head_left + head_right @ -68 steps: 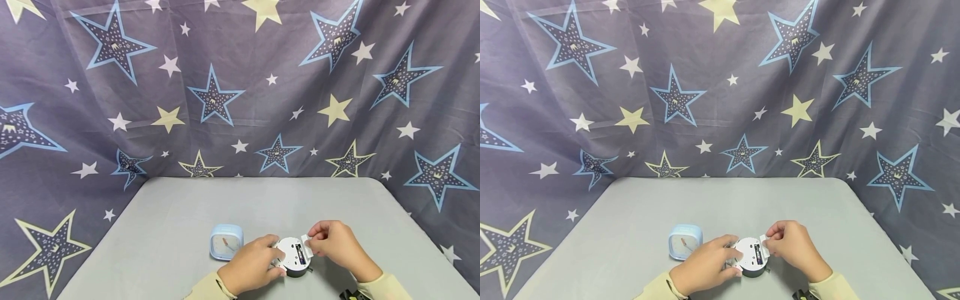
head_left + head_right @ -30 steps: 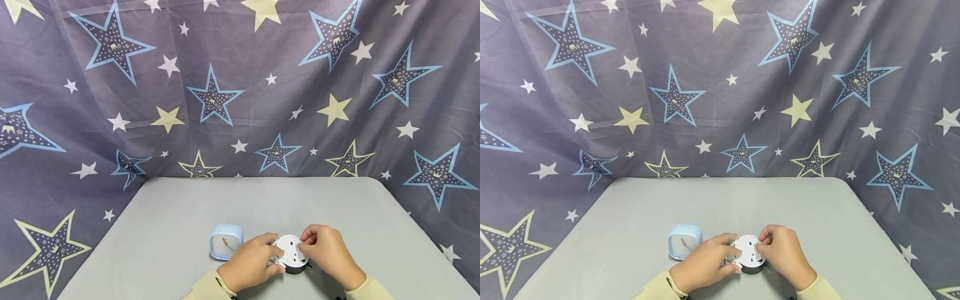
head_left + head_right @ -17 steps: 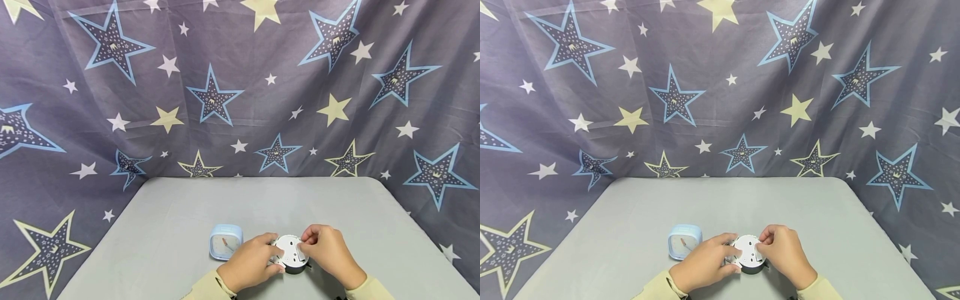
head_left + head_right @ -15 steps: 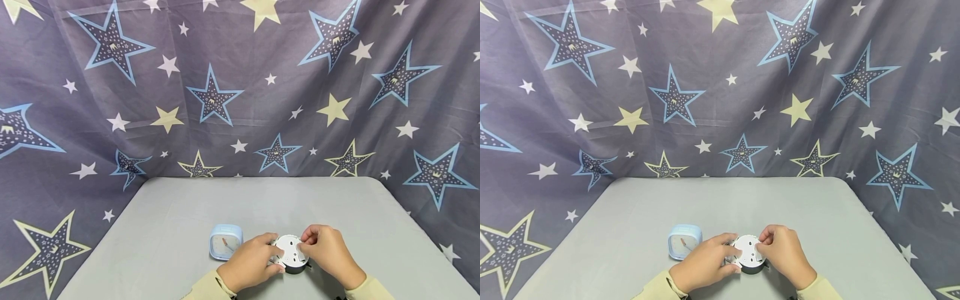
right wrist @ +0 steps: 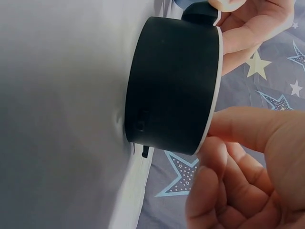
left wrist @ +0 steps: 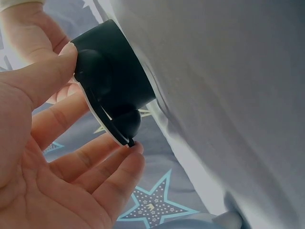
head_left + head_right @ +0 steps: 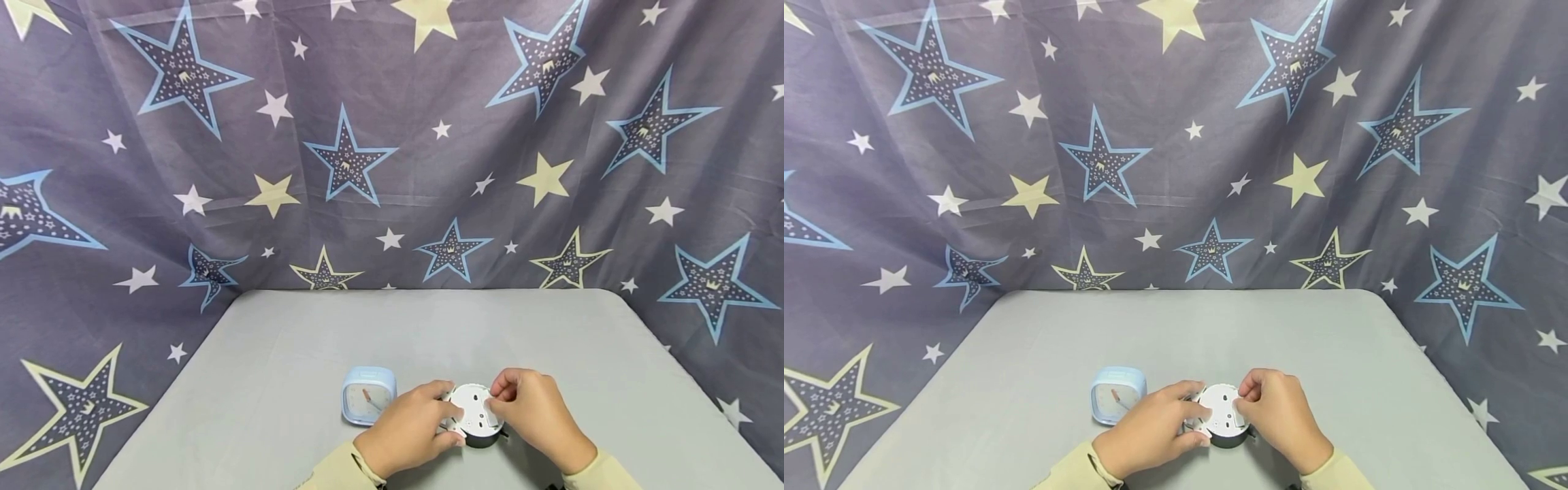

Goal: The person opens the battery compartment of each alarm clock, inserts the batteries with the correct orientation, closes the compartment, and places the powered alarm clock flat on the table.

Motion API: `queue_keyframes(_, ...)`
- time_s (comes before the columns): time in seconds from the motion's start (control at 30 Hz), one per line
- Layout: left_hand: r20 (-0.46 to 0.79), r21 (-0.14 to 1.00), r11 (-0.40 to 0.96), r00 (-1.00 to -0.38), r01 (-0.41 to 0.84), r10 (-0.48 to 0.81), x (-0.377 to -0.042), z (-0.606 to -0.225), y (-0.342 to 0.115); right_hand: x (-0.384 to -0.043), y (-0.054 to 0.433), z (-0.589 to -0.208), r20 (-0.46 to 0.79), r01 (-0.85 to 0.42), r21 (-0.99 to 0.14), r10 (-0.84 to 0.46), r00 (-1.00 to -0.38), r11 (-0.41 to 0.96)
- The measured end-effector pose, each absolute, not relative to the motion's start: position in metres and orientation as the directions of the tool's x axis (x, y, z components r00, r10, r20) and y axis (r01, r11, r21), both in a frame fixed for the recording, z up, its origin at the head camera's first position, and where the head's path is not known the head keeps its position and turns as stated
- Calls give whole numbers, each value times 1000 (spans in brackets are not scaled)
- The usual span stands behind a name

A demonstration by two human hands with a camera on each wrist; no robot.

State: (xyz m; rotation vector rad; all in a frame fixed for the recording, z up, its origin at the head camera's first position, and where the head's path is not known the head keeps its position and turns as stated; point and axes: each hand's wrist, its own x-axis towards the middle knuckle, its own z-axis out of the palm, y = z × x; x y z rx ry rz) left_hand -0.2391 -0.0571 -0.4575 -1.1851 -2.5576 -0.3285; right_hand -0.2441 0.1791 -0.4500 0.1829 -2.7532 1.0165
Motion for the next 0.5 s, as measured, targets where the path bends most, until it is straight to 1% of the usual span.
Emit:
queue_keyframes(0.33, 342, 102, 642, -633, 760, 695, -239, -457, -56, -245, 180, -452, 241, -211, -608, -76, -968, 765)
queue_keyframes(0.5, 335, 110, 644, -638, 757, 693, -239, -457, -56, -246, 182, -451, 207, -177, -642, -54, -977, 746)
